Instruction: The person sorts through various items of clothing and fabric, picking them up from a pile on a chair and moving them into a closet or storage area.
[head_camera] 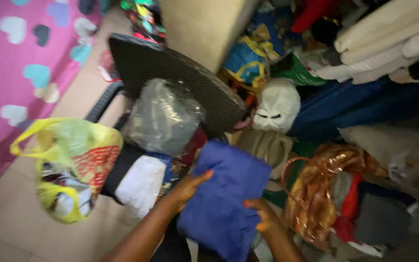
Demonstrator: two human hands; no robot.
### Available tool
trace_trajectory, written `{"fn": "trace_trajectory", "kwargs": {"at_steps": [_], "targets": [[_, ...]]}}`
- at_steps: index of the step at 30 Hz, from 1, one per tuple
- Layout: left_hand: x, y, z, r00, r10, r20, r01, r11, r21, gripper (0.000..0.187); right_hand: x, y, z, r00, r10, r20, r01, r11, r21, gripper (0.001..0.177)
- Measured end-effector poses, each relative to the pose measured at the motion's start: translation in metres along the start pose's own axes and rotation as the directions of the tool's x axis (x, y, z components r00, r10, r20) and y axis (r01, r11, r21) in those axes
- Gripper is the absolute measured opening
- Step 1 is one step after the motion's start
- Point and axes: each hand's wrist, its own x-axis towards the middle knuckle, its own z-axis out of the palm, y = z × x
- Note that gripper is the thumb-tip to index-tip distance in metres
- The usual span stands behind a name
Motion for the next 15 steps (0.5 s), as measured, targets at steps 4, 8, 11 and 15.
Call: {"fn": "trace_trajectory", "kwargs": {"at_steps": [4,8,11,15], "targets": [[0.127,0.026,0.077,0.917,0.331,0.224,-0.373,0.91,0.181,0.081,0.006,-0.016,-0.113,0.955,-0.009,-0.296,0.063,0.983,0.174,0.09],[0.269,0.033,0.122,0.878,0.479,0.01,-0.393,0.708,0.586,0.107,0.084,-0.033,-0.238,0.889,-0.032,-0.456,0.174,0.947,0.272,0.085],[0.354,0.05,0.137,0.85,0.524,-0.064,-0.457,0.792,0.405,0.119,0.151,-0.029,-0.304,0.853,0.005,-0.522,0.188,0.93,0.317,0.082],[0.427,0.073,0.119,0.961,0.116,-0.252,-0.148,0.983,-0.11,0.105,0.263,-0.046,-0.351,0.868,0.016,-0.497,0.188,0.915,0.358,0.078]]}}
